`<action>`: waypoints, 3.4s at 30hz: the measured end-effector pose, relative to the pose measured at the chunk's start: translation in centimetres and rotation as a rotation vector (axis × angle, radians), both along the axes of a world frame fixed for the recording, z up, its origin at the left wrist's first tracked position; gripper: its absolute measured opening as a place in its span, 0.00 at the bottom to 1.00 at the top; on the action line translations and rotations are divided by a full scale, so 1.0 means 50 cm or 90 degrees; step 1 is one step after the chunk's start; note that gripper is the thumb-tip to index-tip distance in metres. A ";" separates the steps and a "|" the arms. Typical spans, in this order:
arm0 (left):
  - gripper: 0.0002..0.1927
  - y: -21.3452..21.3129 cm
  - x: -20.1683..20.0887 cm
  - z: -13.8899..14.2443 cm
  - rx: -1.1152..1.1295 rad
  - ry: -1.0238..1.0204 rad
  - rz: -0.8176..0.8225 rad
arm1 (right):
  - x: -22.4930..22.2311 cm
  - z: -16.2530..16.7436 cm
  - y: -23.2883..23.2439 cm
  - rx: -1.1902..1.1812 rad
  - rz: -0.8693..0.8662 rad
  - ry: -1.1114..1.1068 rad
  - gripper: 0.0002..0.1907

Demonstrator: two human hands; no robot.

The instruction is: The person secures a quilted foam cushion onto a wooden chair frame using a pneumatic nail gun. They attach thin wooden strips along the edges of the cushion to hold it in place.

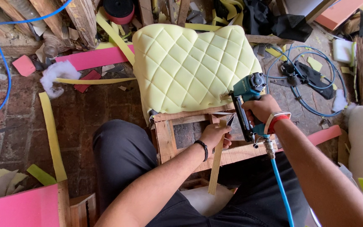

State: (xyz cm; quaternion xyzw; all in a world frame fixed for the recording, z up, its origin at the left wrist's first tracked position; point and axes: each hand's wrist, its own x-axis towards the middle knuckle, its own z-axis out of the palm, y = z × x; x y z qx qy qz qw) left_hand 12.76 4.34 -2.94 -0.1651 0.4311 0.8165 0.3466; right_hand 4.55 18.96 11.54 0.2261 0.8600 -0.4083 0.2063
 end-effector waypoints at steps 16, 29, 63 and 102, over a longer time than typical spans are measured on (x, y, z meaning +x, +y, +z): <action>0.12 -0.015 0.002 0.003 -0.008 0.018 0.001 | 0.005 0.025 -0.012 0.008 0.028 -0.046 0.11; 0.11 -0.044 0.016 0.046 0.026 0.035 0.025 | 0.011 0.060 -0.028 0.002 0.045 -0.087 0.08; 0.10 -0.045 -0.017 0.017 0.030 0.011 0.036 | 0.008 0.034 -0.028 -0.055 0.047 -0.054 0.09; 0.13 -0.073 0.001 0.046 0.009 0.020 0.055 | 0.082 -0.032 0.042 -0.260 -0.155 -0.026 0.07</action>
